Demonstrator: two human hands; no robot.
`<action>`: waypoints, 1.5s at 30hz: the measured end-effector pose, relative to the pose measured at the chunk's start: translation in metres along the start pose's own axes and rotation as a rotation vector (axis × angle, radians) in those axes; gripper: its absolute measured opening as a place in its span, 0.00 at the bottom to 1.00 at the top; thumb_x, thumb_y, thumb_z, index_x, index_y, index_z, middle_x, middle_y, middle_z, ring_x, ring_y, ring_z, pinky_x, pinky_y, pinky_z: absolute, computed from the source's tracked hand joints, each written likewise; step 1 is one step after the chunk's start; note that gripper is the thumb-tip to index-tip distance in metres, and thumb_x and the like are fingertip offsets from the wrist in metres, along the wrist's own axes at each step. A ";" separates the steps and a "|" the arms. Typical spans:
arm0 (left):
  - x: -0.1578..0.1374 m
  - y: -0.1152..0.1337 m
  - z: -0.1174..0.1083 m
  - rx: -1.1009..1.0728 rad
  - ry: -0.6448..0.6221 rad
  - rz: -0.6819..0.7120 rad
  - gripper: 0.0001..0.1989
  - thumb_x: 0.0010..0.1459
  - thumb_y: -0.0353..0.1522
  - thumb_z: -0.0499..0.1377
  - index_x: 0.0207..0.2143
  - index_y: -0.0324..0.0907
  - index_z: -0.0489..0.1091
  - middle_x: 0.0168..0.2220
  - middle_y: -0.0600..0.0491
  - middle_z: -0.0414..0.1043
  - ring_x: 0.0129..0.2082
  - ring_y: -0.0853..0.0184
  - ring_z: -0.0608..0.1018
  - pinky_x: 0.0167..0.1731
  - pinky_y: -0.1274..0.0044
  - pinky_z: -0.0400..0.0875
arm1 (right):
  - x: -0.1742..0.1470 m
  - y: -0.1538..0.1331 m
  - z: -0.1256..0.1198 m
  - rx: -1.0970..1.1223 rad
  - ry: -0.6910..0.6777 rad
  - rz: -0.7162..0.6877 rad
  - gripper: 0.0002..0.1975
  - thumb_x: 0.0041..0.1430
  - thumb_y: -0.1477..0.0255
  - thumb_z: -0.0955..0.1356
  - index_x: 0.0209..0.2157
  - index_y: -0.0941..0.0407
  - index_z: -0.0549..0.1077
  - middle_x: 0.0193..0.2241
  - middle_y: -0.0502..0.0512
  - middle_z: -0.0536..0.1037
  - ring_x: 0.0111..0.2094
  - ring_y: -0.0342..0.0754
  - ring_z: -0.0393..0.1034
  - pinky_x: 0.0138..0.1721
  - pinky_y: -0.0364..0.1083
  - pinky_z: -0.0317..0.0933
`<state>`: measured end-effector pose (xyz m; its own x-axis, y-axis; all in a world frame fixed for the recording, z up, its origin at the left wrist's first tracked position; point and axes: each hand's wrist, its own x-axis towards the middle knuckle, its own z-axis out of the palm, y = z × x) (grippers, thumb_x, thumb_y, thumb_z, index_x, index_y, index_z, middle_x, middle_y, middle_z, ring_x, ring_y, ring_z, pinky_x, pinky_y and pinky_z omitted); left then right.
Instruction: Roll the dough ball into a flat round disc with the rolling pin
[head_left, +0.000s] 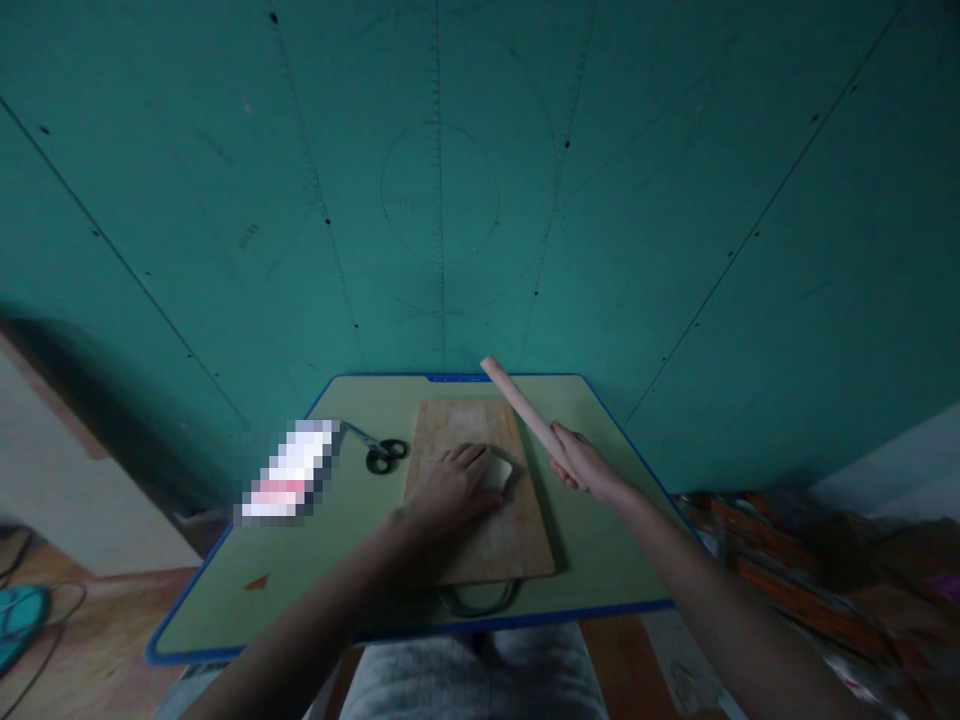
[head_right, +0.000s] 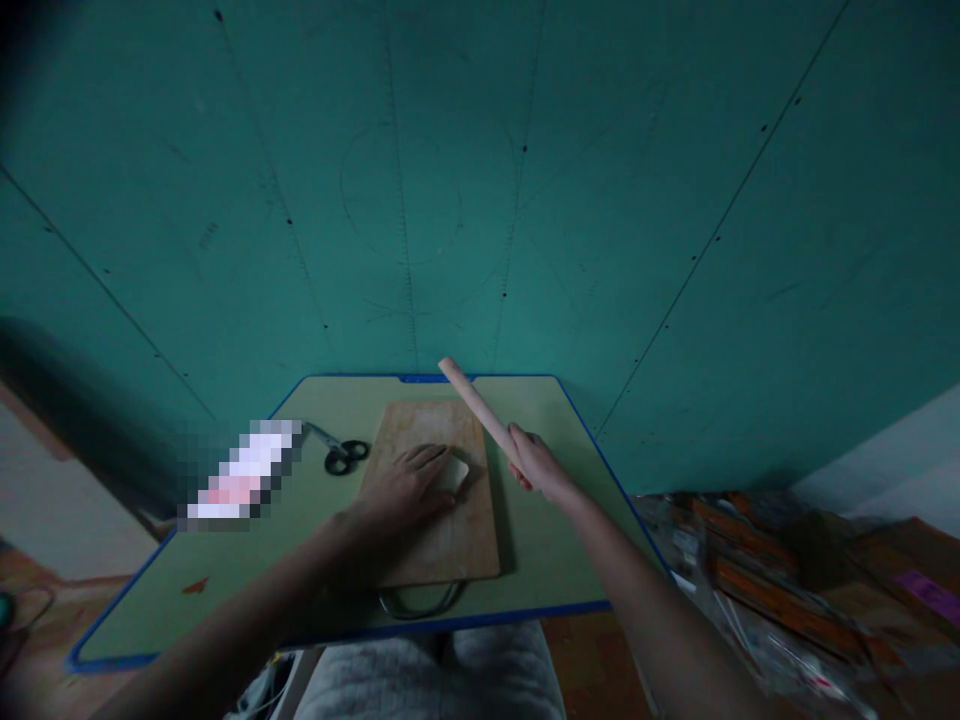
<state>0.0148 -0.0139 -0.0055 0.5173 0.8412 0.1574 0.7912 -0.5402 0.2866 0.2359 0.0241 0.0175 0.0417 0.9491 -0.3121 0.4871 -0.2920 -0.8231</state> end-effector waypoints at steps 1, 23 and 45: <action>-0.002 -0.001 -0.001 -0.010 0.005 -0.015 0.28 0.59 0.42 0.60 0.59 0.39 0.64 0.60 0.42 0.66 0.61 0.54 0.67 0.60 0.64 0.62 | 0.002 0.000 0.002 0.002 -0.003 -0.004 0.23 0.67 0.58 0.52 0.23 0.54 0.62 0.11 0.44 0.60 0.10 0.40 0.54 0.13 0.39 0.49; -0.027 -0.037 -0.018 -0.011 -0.008 -0.048 0.37 0.55 0.55 0.57 0.59 0.41 0.64 0.64 0.39 0.60 0.65 0.47 0.60 0.63 0.55 0.54 | -0.018 0.047 -0.010 -0.758 0.323 -0.165 0.09 0.68 0.65 0.60 0.39 0.55 0.66 0.33 0.57 0.78 0.33 0.50 0.74 0.27 0.44 0.50; -0.020 -0.058 -0.008 -0.016 0.014 0.153 0.46 0.52 0.60 0.56 0.63 0.39 0.60 0.65 0.36 0.58 0.66 0.46 0.57 0.63 0.53 0.49 | -0.030 0.012 0.031 -0.672 -0.030 -0.862 0.33 0.63 0.52 0.64 0.63 0.54 0.59 0.62 0.63 0.64 0.62 0.56 0.58 0.58 0.55 0.59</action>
<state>-0.0441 0.0007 -0.0173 0.6265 0.7495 0.2139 0.6983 -0.6616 0.2732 0.2138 -0.0114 0.0018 -0.5586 0.7981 0.2260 0.7196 0.6018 -0.3464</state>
